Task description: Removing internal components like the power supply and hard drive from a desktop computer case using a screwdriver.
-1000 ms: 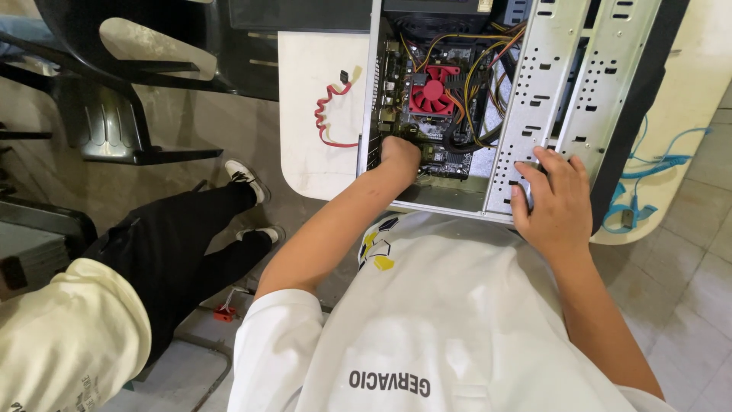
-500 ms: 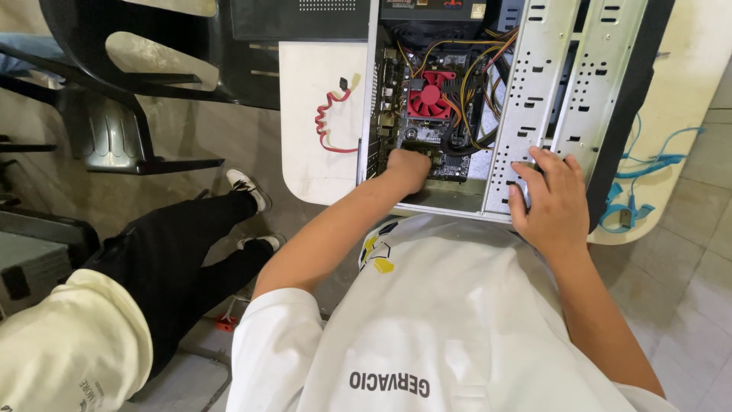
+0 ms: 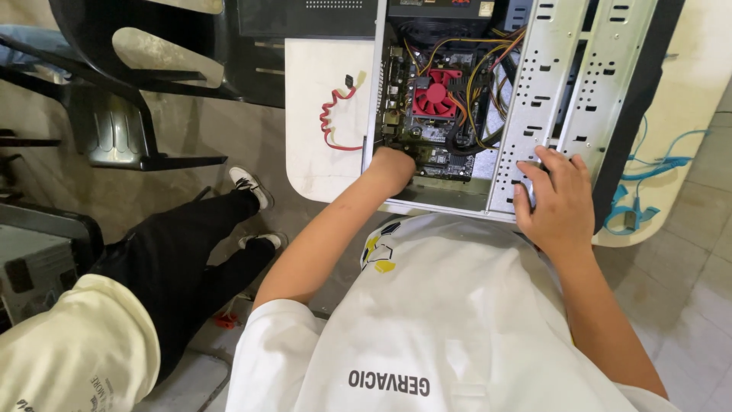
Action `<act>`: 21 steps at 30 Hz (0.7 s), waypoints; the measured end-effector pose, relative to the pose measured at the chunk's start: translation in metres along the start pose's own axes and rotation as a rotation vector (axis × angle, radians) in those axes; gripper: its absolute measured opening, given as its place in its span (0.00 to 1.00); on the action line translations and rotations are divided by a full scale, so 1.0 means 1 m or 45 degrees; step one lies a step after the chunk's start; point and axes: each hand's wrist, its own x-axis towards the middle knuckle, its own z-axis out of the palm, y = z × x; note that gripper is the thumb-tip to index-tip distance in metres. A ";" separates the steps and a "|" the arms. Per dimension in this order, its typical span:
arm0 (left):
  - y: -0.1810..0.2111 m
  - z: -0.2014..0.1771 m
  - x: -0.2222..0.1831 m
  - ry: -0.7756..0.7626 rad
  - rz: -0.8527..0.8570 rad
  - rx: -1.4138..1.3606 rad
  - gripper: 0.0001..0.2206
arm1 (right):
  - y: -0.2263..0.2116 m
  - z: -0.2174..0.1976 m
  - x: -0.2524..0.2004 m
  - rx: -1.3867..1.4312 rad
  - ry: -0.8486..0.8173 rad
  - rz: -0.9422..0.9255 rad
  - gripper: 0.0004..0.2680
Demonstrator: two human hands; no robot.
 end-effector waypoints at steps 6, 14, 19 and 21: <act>0.001 0.035 0.019 0.018 -0.032 -0.097 0.06 | -0.003 -0.002 0.002 0.006 0.012 -0.003 0.12; -0.007 -0.012 0.049 0.268 -0.244 0.231 0.05 | -0.003 -0.002 0.004 0.016 0.058 -0.023 0.11; 0.008 -0.095 -0.059 1.283 -0.009 0.250 0.09 | -0.010 0.002 0.016 0.039 0.094 0.011 0.07; 0.004 -0.118 -0.118 1.463 0.033 -0.176 0.13 | -0.026 0.016 0.030 0.279 0.036 -0.067 0.09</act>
